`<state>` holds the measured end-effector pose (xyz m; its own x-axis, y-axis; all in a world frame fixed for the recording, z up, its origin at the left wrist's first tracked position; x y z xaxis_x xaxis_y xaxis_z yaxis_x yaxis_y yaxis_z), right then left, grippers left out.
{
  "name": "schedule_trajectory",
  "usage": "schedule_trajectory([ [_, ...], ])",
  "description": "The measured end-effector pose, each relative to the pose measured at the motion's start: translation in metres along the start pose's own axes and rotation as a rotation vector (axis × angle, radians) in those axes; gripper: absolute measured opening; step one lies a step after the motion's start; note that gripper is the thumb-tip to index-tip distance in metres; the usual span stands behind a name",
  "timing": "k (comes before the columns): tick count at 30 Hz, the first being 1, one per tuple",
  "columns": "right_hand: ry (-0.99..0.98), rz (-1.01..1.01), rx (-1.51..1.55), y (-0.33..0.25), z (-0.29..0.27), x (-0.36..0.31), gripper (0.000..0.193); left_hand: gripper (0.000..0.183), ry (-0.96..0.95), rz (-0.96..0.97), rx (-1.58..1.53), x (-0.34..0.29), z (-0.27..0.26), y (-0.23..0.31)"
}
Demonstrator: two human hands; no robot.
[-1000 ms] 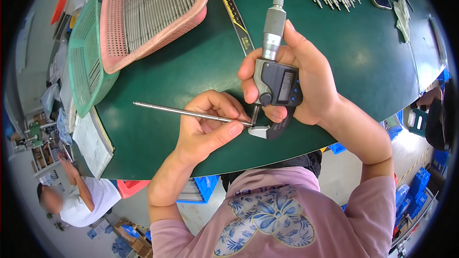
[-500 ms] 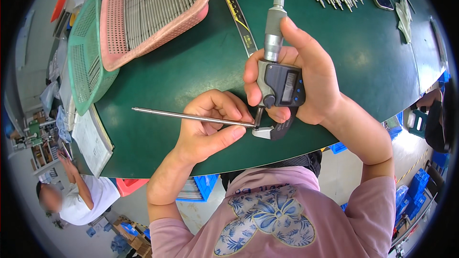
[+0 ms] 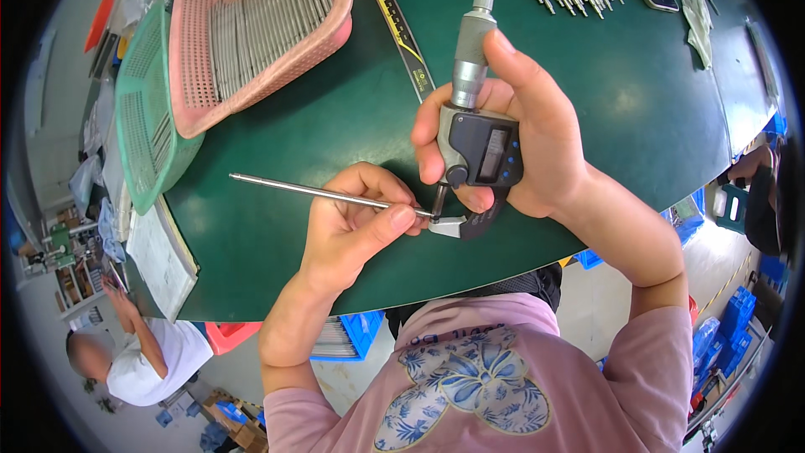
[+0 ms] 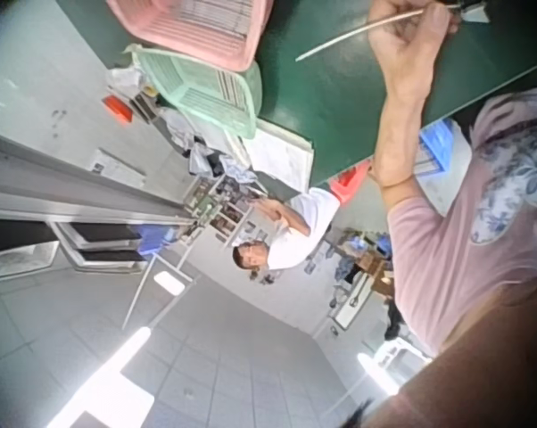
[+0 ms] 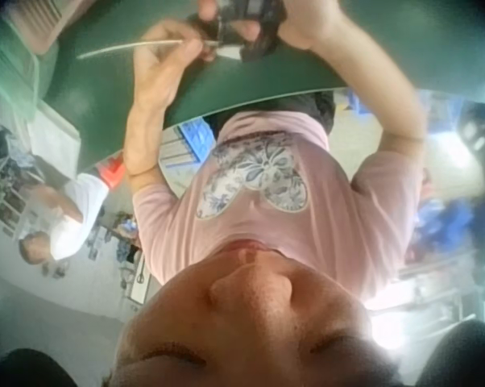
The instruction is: The person repeatedly picks up thin metal rods from a basket and measures their diameter using a digital caliper. After each measurement, the rod is placed into a blue bin on the floor. The process is repeated for multiple rods throughout the video.
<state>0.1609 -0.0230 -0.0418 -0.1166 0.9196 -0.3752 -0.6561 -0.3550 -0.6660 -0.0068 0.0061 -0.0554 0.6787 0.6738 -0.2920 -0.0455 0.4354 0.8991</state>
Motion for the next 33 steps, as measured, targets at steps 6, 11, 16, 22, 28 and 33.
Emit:
schedule_trajectory([
  [6, 0.011, 0.027, 0.049, 0.0034, -0.0006, 0.0004, 0.074, 0.017, -0.015, -0.002, -0.022, 0.0006, -0.0024, -0.001],
  [11, -0.009, 0.113, 0.074, 0.0023, -0.0034, 0.0011, 0.069, 0.016, -0.074, 0.032, -0.113, 0.0007, -0.002, -0.002],
  [16, -0.025, 0.132, 0.108, 0.0031, -0.0037, 0.0007, 0.069, 0.017, -0.134, 0.046, -0.142, 0.0023, -0.0021, -0.0033],
  [22, -0.021, 0.142, 0.116, 0.0043, -0.0048, 0.001, 0.071, 0.017, -0.14, 0.053, -0.12, 0.0019, -0.0004, -0.0023],
  [28, 0.013, 0.138, 0.094, 0.0043, -0.0031, 0.0007, 0.071, 0.017, -0.139, 0.041, -0.12, 0.0015, 0.0006, -0.0021],
  [33, 0.012, 0.14, 0.051, 0.004, -0.0031, 0.0001, 0.07, 0.017, -0.159, 0.044, -0.135, 0.0019, 0.0007, -0.0021],
])
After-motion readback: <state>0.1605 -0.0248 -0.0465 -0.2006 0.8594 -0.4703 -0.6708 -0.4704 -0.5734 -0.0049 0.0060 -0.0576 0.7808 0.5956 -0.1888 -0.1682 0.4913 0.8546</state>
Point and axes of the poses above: each hand's wrist, its own x-axis towards the middle knuckle, its own z-axis out of the palm, y = z × x, the point moved 3 cm from there along x, towards the middle knuckle, and after that the axes turned 4 degrees about y, right-handed, at the moved point
